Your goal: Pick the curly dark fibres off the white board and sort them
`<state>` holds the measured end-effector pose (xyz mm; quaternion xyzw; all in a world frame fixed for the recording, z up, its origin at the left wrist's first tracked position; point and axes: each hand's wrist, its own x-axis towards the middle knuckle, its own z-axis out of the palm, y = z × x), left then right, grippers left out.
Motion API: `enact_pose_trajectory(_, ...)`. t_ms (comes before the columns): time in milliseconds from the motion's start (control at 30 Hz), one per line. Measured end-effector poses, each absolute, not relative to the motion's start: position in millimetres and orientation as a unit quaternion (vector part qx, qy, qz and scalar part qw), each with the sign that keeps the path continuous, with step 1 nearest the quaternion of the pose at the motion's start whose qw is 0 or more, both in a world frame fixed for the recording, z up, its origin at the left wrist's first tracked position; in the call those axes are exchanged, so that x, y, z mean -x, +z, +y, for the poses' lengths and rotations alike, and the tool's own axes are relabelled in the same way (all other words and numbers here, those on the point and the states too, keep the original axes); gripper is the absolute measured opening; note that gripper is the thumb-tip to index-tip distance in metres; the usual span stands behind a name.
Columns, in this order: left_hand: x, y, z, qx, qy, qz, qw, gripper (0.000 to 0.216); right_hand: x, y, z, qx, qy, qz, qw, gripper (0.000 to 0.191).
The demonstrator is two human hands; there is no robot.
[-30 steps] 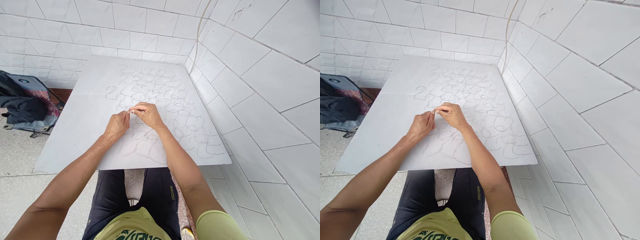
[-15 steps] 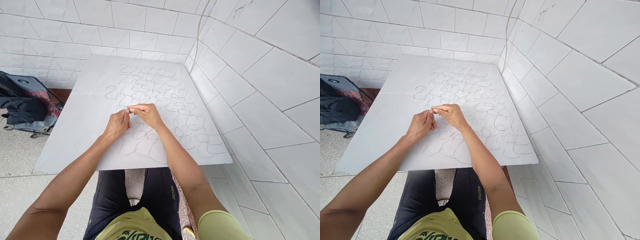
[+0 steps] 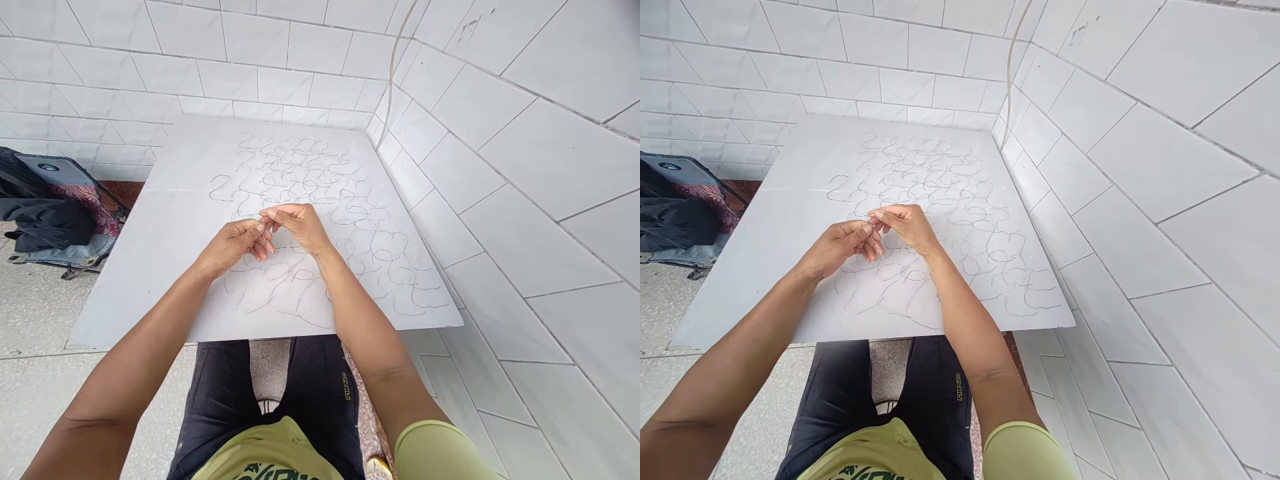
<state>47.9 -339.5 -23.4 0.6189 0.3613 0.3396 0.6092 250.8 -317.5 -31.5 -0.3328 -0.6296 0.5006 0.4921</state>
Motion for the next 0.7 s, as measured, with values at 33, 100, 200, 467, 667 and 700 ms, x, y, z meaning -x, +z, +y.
enact_pose_trajectory(33,-47.4,-23.6,-339.1,-0.616,0.338,0.358,0.615,0.043,-251.6,-31.7,-317.1,0.333,0.501,-0.630,0.491,0.037)
enact_pose_trajectory(100,-47.0,-24.3,-338.5,-0.607,0.333,0.355,0.627,0.041,-252.5,-32.5,-316.2,0.335,0.499,-0.631,0.490,0.035)
enact_pose_trajectory(200,-47.5,-25.3,-338.9,-0.609,0.326,0.357,0.628,0.040,-252.3,-33.8,-315.1,0.344,0.501,-0.631,0.482,0.035)
enact_pose_trajectory(467,-46.1,-21.6,-340.4,-0.658,0.285,0.358,0.598,0.039,-251.5,-36.8,-313.9,0.335,0.524,-0.634,0.461,0.034)
enact_pose_trajectory(667,-44.0,-25.3,-336.9,-0.656,0.274,0.346,0.612,0.041,-253.4,-38.4,-311.9,0.326,0.537,-0.634,0.451,0.037)
enact_pose_trajectory(700,-44.1,-26.0,-336.7,-0.657,0.273,0.343,0.613,0.042,-253.9,-38.7,-311.4,0.323,0.540,-0.635,0.449,0.038)
